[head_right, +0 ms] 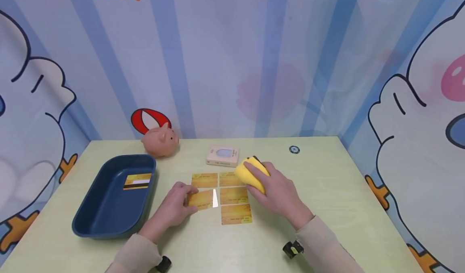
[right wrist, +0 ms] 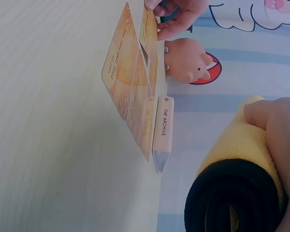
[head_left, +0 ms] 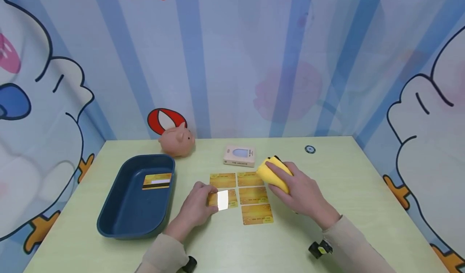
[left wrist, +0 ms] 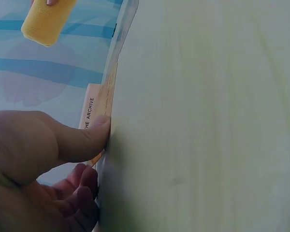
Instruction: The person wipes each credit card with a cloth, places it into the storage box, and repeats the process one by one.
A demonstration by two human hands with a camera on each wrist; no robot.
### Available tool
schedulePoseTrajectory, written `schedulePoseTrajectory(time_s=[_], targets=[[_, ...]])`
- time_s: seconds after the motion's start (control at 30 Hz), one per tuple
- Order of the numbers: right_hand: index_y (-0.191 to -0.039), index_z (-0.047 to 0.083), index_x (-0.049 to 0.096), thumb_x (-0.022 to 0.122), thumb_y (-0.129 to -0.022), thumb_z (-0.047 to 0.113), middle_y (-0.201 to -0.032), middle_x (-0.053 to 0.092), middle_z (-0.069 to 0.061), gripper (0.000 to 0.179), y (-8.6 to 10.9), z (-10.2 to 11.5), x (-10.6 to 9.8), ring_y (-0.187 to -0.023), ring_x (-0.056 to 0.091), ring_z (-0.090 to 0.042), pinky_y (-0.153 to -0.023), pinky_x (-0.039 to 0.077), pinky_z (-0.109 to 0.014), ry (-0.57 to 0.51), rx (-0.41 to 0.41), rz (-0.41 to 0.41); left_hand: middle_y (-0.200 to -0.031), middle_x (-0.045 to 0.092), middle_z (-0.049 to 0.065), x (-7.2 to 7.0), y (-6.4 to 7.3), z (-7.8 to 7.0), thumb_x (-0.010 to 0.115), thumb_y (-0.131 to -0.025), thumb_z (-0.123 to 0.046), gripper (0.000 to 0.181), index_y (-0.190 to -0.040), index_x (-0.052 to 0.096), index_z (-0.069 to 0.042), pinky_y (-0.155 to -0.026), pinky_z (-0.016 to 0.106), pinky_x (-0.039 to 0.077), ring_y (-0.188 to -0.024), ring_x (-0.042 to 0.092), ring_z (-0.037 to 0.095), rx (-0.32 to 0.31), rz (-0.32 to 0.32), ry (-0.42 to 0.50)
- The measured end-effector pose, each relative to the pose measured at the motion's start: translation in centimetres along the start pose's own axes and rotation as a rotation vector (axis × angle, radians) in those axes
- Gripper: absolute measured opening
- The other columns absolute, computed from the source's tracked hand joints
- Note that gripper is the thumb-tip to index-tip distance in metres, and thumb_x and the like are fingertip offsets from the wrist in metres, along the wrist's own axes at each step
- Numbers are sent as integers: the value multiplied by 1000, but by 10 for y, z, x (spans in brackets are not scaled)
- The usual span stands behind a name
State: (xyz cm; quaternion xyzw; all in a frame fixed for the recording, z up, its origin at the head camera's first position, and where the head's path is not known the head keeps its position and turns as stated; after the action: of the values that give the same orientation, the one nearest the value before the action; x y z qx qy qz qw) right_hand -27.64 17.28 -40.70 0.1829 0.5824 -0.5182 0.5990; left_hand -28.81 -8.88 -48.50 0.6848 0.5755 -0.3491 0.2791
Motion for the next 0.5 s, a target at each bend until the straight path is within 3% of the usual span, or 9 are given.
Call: schedulePoseTrajectory(time_s=[0.2, 0.37, 0.5], targets=[[-157, 32, 50, 72, -99, 40, -132, 58, -15, 63, -1, 1, 0, -72, 49, -13, -54, 42, -26, 0, 0, -1, -109, 56, 8, 0, 2, 2, 89, -81, -9, 48, -125, 70, -12, -78, 35, 45, -94, 52, 21, -16, -4, 23], [-157, 32, 50, 72, -99, 40, -132, 58, -14, 63, 0, 1, 2, -72, 49, -12, -54, 42, -26, -7, 2, 2, -89, 55, 3, -2, 3, 0, 82, -85, -4, 46, -128, 68, -13, -70, 32, 41, -80, 49, 17, 41, -22, 28], [-157, 32, 50, 72, -98, 40, -132, 58, -15, 63, -1, 2, 0, -72, 49, -13, -54, 42, -26, -1, -4, -8, -85, 55, 1, -3, 1, 1, 78, -87, -2, 46, -131, 67, -12, -71, 32, 42, -78, 50, 16, 63, -33, 49]])
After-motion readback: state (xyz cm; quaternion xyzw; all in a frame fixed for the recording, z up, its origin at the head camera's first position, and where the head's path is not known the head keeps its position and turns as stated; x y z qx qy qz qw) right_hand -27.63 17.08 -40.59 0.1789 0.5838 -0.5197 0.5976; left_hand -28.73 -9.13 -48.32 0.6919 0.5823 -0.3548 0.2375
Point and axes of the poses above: each hand's wrist, its own y-axis away from the middle knuckle, its own x-axis out of the palm, z = x × y, the point moved 10 cm from there along -y, towards the middle knuckle
